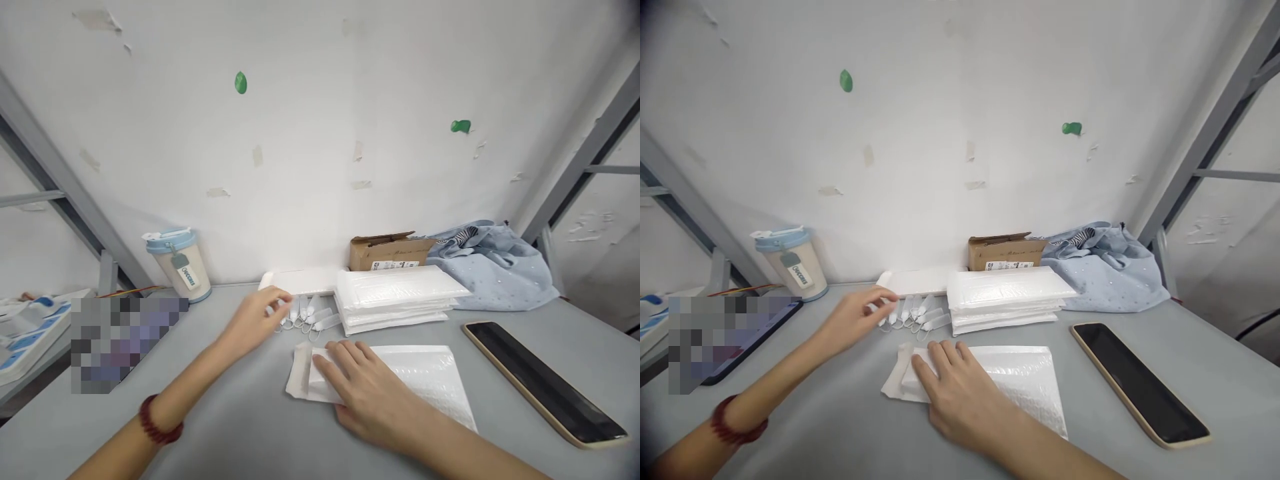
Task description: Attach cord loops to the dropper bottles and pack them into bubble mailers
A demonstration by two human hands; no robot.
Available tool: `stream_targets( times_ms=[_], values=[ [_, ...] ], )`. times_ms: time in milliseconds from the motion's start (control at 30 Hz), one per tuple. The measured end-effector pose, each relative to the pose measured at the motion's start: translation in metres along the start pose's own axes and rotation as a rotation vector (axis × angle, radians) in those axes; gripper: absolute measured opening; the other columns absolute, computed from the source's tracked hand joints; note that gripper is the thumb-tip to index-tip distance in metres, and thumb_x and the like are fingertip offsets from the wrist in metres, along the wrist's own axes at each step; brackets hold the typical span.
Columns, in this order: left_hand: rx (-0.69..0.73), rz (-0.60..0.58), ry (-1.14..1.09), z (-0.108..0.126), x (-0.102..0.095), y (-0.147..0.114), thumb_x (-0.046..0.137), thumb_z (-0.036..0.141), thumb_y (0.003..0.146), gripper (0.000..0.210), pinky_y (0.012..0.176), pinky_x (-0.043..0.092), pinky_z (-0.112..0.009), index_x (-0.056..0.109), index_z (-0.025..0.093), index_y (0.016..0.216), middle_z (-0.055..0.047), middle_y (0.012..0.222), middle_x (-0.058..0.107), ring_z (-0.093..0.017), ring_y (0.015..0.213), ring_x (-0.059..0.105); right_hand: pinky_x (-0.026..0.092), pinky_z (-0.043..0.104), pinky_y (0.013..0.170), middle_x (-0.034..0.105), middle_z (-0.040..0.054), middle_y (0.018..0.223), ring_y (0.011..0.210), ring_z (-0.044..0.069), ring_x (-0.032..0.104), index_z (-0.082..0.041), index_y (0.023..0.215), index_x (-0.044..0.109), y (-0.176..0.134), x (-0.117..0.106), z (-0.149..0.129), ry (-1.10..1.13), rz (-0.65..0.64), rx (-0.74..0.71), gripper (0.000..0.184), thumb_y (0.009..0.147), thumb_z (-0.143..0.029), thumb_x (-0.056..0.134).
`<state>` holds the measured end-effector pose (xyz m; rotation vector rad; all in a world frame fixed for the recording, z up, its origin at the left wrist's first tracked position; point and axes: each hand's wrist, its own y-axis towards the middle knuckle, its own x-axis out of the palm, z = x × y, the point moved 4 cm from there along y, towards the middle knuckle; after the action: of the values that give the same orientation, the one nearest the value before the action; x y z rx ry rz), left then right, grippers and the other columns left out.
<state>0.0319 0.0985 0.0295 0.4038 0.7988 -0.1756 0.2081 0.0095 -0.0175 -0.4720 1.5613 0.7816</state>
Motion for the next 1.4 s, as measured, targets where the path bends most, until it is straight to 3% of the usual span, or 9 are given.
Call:
stream_targets(
  times_ms=[133,333,467,600,733,900,1100,1267,1400],
  values=[
    [0.142,-0.160,0.176,0.018,0.045,0.012,0.051,0.031,0.079,0.025,0.068,0.043,-0.029,0.063,0.020,0.097,-0.005,0.094,0.064,-0.019,0.076,0.055,0.039,0.040,0.079,0.048,0.0127,0.110,0.094,0.027,0.045,-0.016,0.122,0.040,0.001,0.000,0.002,0.020,0.011,0.001,0.048,0.075,-0.018,0.050],
    [0.165,-0.230,0.349,0.027,0.081,0.018,0.055,0.021,0.071,0.009,0.066,0.040,-0.032,0.062,0.016,0.071,-0.010,0.083,0.059,-0.027,0.086,0.053,0.039,0.039,0.079,0.048,0.0115,0.109,0.094,0.026,0.045,-0.016,0.117,0.042,0.001,0.002,0.006,0.055,0.002,0.008,0.045,0.074,-0.024,0.052],
    [0.162,-0.213,0.311,0.027,0.068,0.023,0.055,0.026,0.073,0.010,0.066,0.040,-0.030,0.057,0.018,0.068,-0.007,0.079,0.060,-0.024,0.082,0.054,0.038,0.040,0.082,0.048,0.0112,0.109,0.096,0.027,0.044,-0.016,0.120,0.042,0.000,0.002,0.009,0.116,-0.022,0.028,0.050,0.073,-0.029,0.054],
    [0.023,-0.129,0.050,0.013,0.026,0.015,0.039,0.037,0.086,0.024,0.061,0.040,-0.025,0.052,0.019,0.095,-0.003,0.083,0.063,-0.017,0.071,0.055,0.035,0.042,0.087,0.046,0.0117,0.113,0.102,0.029,0.042,-0.016,0.131,0.033,0.000,0.001,0.019,0.216,-0.025,0.046,0.074,0.067,-0.040,0.061],
    [-0.137,-0.271,-0.187,-0.009,0.007,-0.009,0.055,0.044,0.078,0.028,0.055,0.036,-0.021,0.060,0.019,0.092,0.001,0.068,0.061,-0.015,0.065,0.054,0.033,0.042,0.089,0.044,0.0121,0.118,0.105,0.029,0.041,-0.017,0.136,0.028,0.000,0.002,0.031,0.281,-0.028,0.083,0.084,0.064,-0.040,0.064],
    [-0.144,-0.319,-0.217,-0.019,0.026,-0.038,0.058,0.040,0.077,0.027,0.062,0.039,-0.024,0.070,0.019,0.088,-0.003,0.085,0.067,-0.017,0.071,0.055,0.034,0.039,0.091,0.046,0.0106,0.118,0.108,0.027,0.041,-0.018,0.134,0.030,0.002,0.008,0.032,0.321,-0.020,0.110,0.077,0.066,-0.029,0.061],
    [0.003,-0.376,-0.298,-0.004,0.051,-0.054,0.053,0.025,0.080,0.047,0.089,0.039,-0.034,0.050,0.029,0.127,-0.004,0.121,0.057,-0.022,0.104,0.052,0.034,0.038,0.092,0.046,0.0093,0.120,0.109,0.025,0.042,-0.019,0.133,0.030,0.003,0.007,0.024,0.352,-0.014,0.090,0.073,0.065,-0.022,0.058],
    [0.015,-0.062,-0.138,-0.013,0.043,-0.050,0.043,0.022,0.086,0.029,0.093,0.039,-0.039,0.065,0.023,0.104,-0.006,0.102,0.064,-0.022,0.101,0.053,0.034,0.038,0.094,0.046,0.0089,0.121,0.110,0.025,0.041,-0.018,0.132,0.032,0.004,0.006,0.022,0.346,-0.050,0.103,0.071,0.066,-0.021,0.057],
    [0.199,0.014,0.016,-0.010,0.047,-0.041,0.039,0.019,0.087,0.029,0.093,0.040,-0.041,0.061,0.022,0.107,-0.007,0.110,0.063,-0.023,0.105,0.050,0.034,0.039,0.093,0.046,0.0094,0.120,0.108,0.026,0.041,-0.017,0.132,0.034,0.004,0.007,0.022,0.334,-0.071,0.107,0.071,0.066,-0.023,0.057]
  ],
)
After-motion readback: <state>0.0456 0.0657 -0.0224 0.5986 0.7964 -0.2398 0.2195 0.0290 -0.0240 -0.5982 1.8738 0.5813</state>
